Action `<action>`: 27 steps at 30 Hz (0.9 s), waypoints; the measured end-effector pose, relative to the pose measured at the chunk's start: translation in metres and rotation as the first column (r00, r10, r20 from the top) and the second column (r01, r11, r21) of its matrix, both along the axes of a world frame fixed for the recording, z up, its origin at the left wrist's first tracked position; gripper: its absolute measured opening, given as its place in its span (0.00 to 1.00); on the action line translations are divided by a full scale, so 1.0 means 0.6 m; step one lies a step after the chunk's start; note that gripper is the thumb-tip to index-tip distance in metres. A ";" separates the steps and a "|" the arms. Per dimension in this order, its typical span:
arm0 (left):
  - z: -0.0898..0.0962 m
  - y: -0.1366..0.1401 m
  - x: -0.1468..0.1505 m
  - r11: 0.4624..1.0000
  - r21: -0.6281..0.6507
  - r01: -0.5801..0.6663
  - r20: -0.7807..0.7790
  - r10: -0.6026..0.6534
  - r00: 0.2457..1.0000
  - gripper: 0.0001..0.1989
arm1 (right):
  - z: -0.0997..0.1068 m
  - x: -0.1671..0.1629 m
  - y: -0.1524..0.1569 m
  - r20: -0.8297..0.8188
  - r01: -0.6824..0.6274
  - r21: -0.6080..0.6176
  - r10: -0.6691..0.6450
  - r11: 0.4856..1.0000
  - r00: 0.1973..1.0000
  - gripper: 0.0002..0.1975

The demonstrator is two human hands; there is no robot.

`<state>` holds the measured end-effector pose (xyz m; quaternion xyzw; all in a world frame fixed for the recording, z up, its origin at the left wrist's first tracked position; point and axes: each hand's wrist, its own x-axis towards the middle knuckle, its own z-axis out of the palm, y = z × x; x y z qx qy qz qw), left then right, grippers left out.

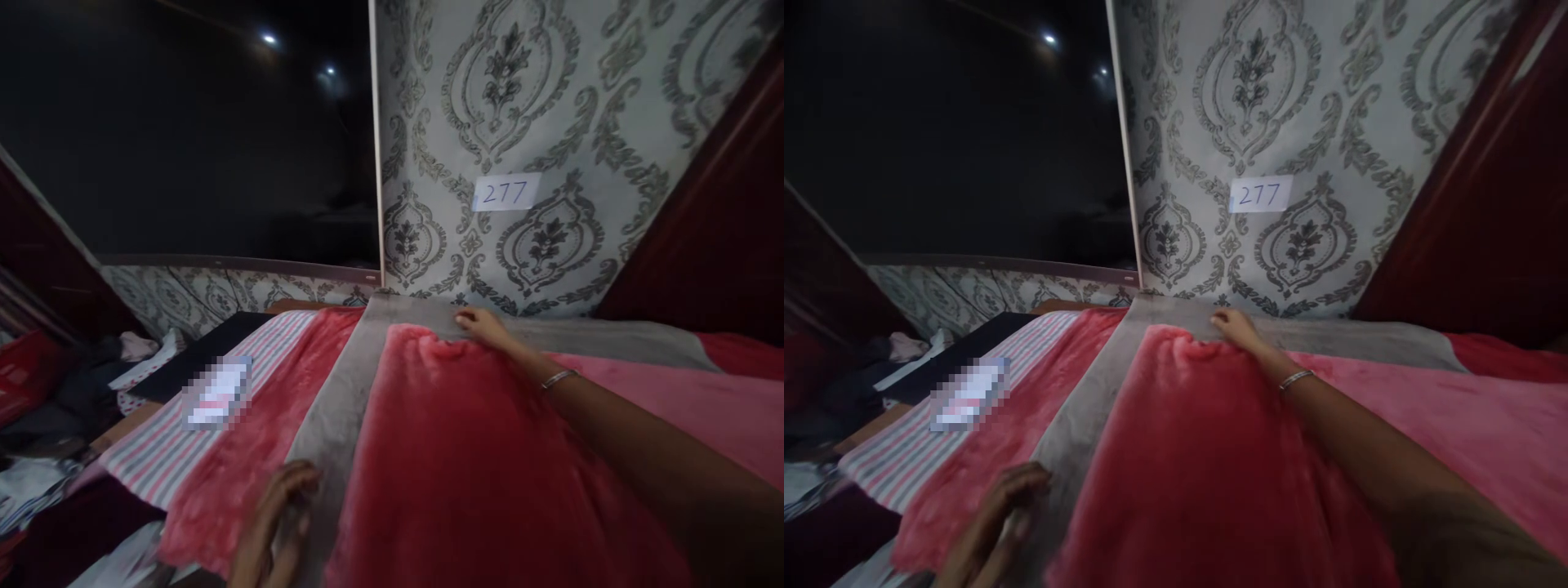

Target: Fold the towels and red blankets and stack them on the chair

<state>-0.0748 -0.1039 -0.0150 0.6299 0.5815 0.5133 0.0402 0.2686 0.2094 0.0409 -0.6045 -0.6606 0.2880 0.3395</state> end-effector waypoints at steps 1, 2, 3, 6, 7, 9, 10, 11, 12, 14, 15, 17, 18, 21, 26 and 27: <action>0.026 0.027 -0.005 0.997 -0.052 0.053 0.003 -0.053 0.999 0.17 | 0.003 0.032 -0.007 0.016 0.078 0.018 -0.078 0.997 0.997 0.05; 0.050 0.061 -0.006 0.985 -0.106 0.134 -0.012 -0.136 0.991 0.17 | 0.006 0.063 -0.016 0.034 0.152 0.024 -0.153 0.988 0.988 0.06; 0.071 0.101 -0.001 0.963 -0.155 0.221 -0.035 -0.229 0.973 0.18 | 0.007 0.092 -0.028 0.050 0.218 0.020 -0.219 0.976 0.974 0.06; 0.113 0.239 0.045 0.906 -0.279 0.320 -0.144 -0.369 0.918 0.20 | -0.002 0.154 -0.073 0.085 0.353 -0.046 -0.349 0.934 0.933 0.08; 0.121 0.284 0.069 0.899 -0.321 0.298 -0.185 -0.369 0.911 0.20 | -0.009 0.164 -0.088 0.087 0.373 -0.082 -0.366 0.924 0.926 0.10; 0.129 0.358 0.121 0.881 -0.412 0.234 -0.293 -0.371 0.882 0.23 | -0.026 0.168 -0.114 0.072 0.377 -0.161 -0.370 0.912 0.926 0.14; 0.130 0.384 0.146 0.872 -0.462 0.165 -0.346 -0.348 0.871 0.24 | -0.034 0.164 -0.123 0.055 0.366 -0.195 -0.363 0.910 0.930 0.15; 0.128 0.402 0.168 0.858 -0.502 0.109 -0.390 -0.337 0.857 0.24 | -0.041 0.157 -0.128 0.034 0.351 -0.218 -0.352 0.911 0.935 0.16; 0.125 0.413 0.188 0.846 -0.530 0.056 -0.426 -0.323 0.845 0.24 | -0.048 0.148 -0.131 0.009 0.338 -0.226 -0.345 0.914 0.939 0.15; 0.112 0.416 0.215 0.838 -0.544 -0.031 -0.491 -0.289 0.822 0.23 | -0.057 0.127 -0.128 -0.045 0.323 -0.205 -0.339 0.924 0.940 0.14; 0.103 0.413 0.223 0.847 -0.528 -0.063 -0.526 -0.268 0.807 0.24 | -0.060 0.117 -0.124 -0.075 0.319 -0.185 -0.337 0.929 0.938 0.14; 0.082 0.403 0.227 0.874 -0.474 -0.111 -0.604 -0.231 0.763 0.26 | -0.065 0.099 -0.116 -0.140 0.315 -0.145 -0.335 0.938 0.932 0.14; 0.071 0.399 0.225 0.884 -0.449 -0.127 -0.637 -0.217 0.740 0.27 | -0.069 0.093 -0.113 -0.169 0.320 -0.130 -0.339 0.939 0.926 0.15; 0.048 0.395 0.213 0.875 -0.461 -0.151 -0.667 -0.229 0.709 0.30 | -0.080 0.089 -0.114 -0.221 0.383 -0.097 -0.395 0.919 0.892 0.18; 0.040 0.402 0.204 0.836 -0.519 -0.178 -0.672 -0.271 0.689 0.31 | -0.089 0.099 -0.122 -0.280 0.420 -0.103 -0.431 0.902 0.858 0.19; 0.041 0.404 0.204 0.830 -0.528 -0.176 -0.668 -0.279 0.690 0.31 | -0.087 0.099 -0.124 -0.300 0.408 -0.113 -0.422 0.906 0.855 0.19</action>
